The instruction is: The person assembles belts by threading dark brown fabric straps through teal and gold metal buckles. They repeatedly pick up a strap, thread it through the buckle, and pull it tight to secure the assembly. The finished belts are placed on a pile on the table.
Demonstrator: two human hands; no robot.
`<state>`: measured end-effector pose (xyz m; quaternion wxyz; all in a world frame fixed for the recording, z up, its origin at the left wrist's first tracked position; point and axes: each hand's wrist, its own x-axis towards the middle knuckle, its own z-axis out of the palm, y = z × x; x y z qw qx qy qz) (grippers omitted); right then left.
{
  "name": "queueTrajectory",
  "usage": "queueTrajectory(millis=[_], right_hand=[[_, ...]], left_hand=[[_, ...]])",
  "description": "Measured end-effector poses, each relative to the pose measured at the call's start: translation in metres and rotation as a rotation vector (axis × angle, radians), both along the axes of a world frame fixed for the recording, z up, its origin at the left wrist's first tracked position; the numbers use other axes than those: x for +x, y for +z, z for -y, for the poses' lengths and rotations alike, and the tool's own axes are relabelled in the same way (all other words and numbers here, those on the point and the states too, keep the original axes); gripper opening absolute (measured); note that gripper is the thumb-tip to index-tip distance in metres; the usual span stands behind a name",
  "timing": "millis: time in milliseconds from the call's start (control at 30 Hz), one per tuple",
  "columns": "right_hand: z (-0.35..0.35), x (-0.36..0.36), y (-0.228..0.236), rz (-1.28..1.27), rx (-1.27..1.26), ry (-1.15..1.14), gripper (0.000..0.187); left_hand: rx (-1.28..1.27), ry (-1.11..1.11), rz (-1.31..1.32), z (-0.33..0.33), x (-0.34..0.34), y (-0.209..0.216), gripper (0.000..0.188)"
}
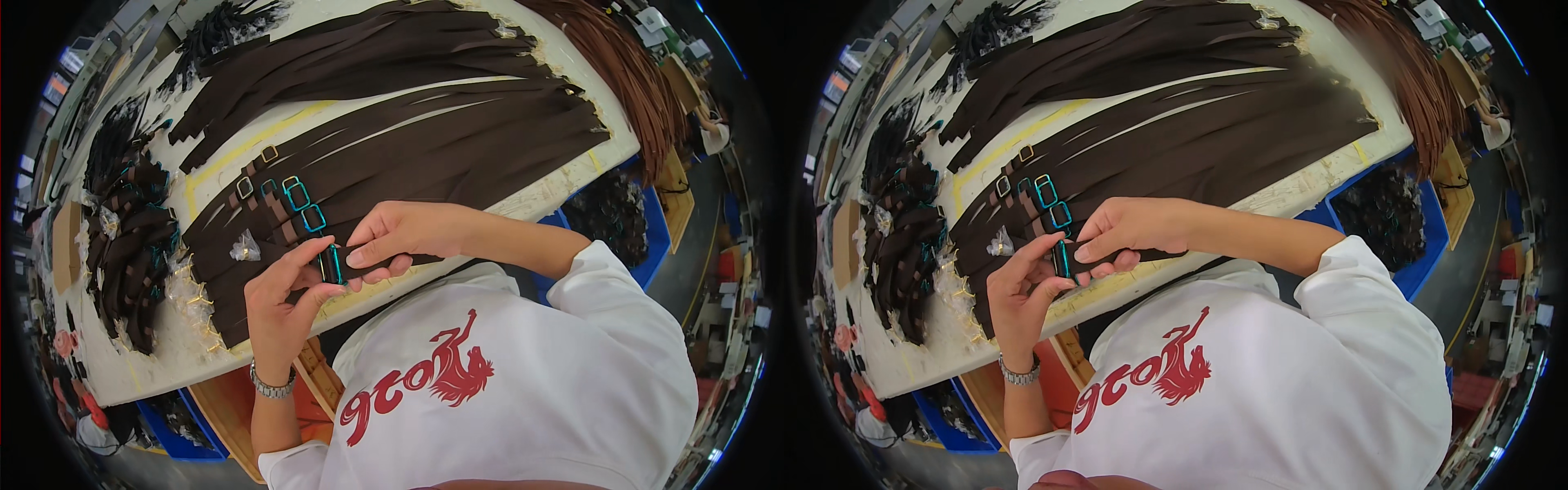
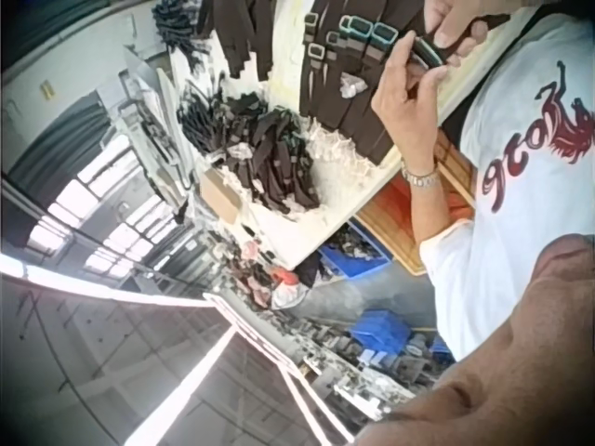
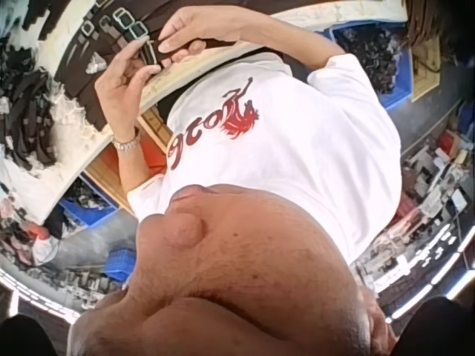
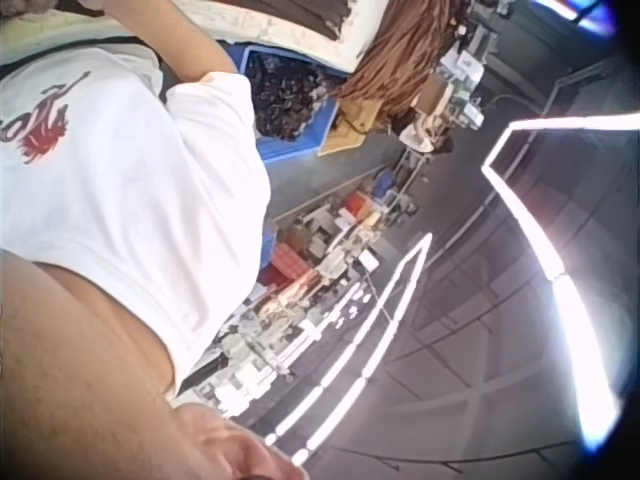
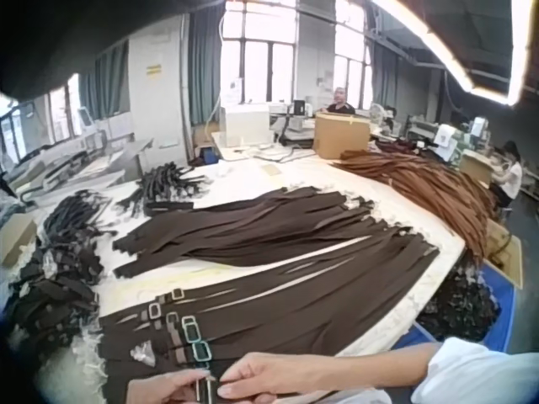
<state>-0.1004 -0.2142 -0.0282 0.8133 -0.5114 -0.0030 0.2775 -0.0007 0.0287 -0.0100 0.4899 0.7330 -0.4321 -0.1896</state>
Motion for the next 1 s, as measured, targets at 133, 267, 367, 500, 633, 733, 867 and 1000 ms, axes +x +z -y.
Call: queueTrajectory(millis=[133, 267, 367, 500, 633, 733, 867, 1000], right_hand=[[-0.008, -0.009, 0.003, -0.019, -0.076, -0.014, 0.024], [-0.017, -0.013, 0.004, -0.024, -0.08, -0.085, 0.031], [-0.015, -0.013, 0.006, -0.041, -0.025, -0.081, 0.031], [-0.019, -0.013, -0.005, -0.017, -0.045, -0.082, 0.028], [-0.013, -0.011, -0.012, -0.015, -0.046, -0.008, 0.028], [-0.016, -0.013, 0.0, 0.12, -0.268, -0.114, 0.027], [-0.019, -0.011, 0.022, 0.359, -0.197, -0.171, 0.041], [-0.02, 0.009, 0.002, 0.463, -0.077, -0.155, 0.042]], left_hand=[[-0.042, -0.062, -0.265, 0.005, -0.008, -0.002, 0.052], [0.008, -0.014, -0.257, 0.001, -0.005, -0.002, 0.053], [0.044, -0.011, -0.164, -0.004, 0.003, -0.003, 0.053], [-0.016, -0.029, -0.386, 0.001, -0.007, 0.0, 0.051], [0.014, -0.029, -0.237, 0.0, -0.006, 0.004, 0.052], [0.017, -0.049, 0.024, 0.0, -0.001, 0.011, 0.055], [-0.121, -0.061, 0.146, 0.012, 0.0, 0.024, 0.057], [-0.036, -0.01, 0.261, 0.011, 0.002, 0.032, 0.062]])
